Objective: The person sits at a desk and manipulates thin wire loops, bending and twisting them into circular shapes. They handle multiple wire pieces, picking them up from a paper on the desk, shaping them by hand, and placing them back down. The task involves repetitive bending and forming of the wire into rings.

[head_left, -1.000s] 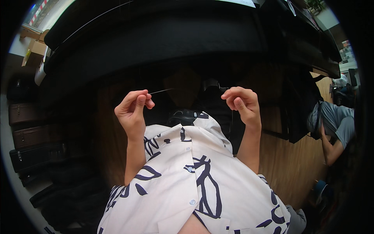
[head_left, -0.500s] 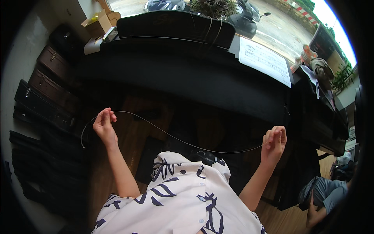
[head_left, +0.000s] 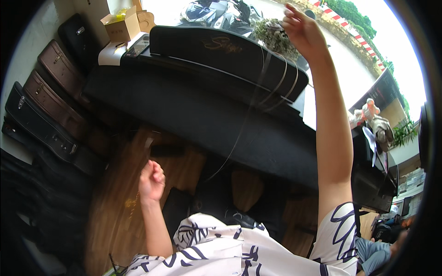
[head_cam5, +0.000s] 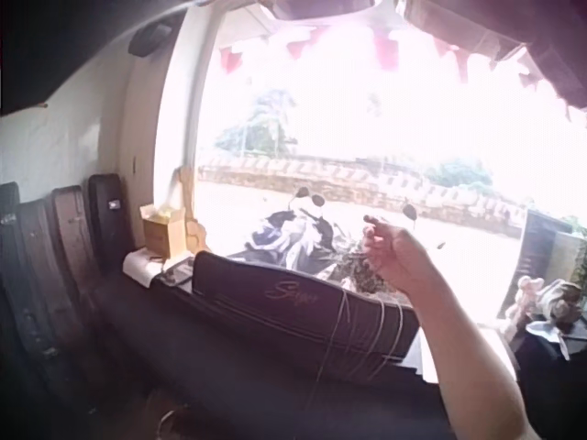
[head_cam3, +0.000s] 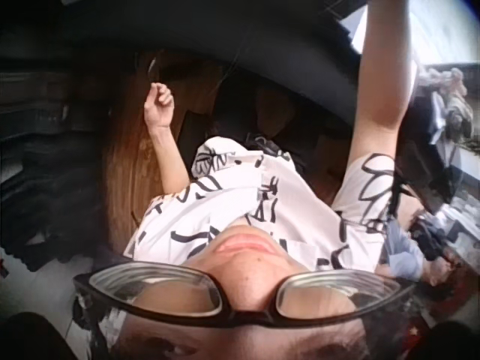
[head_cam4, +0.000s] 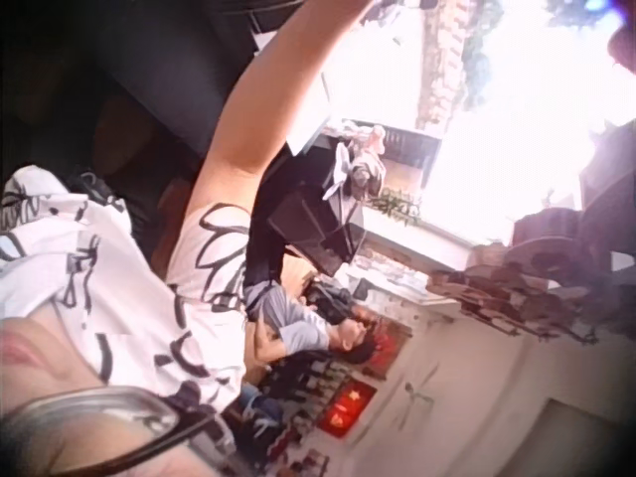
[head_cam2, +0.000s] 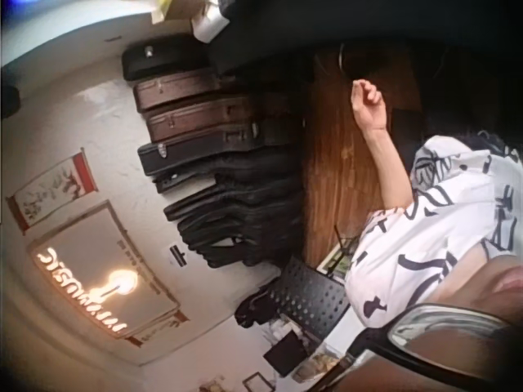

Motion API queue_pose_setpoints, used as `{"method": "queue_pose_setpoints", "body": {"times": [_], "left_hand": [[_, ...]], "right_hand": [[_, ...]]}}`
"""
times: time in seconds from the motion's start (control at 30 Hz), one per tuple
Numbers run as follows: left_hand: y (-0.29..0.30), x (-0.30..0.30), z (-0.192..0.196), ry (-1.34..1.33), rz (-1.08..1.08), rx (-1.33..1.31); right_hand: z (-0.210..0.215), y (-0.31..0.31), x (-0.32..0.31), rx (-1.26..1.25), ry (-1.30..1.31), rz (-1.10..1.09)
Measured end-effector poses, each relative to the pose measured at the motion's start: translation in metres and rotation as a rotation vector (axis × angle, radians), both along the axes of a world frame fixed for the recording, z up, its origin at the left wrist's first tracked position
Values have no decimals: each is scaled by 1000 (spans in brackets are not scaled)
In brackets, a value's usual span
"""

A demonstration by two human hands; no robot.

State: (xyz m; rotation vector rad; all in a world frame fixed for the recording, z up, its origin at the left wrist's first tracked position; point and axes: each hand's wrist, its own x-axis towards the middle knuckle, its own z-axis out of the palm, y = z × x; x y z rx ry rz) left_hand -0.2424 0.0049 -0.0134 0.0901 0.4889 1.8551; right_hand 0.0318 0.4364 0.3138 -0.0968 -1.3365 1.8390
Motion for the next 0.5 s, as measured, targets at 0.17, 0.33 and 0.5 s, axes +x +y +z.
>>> {"method": "queue_pose_setpoints", "body": {"times": [0.17,0.33,0.5], "left_hand": [[39,57,52,-457,-217,467],[81,76,108,-666,-353,510],[123,83,124,-801,-324,346]], "right_hand": [[-16,93,-79,-234,-176,-205],[-47,133,-123,-359,-480,-236],[-80,173,-125,-431,-579,-333]]}}
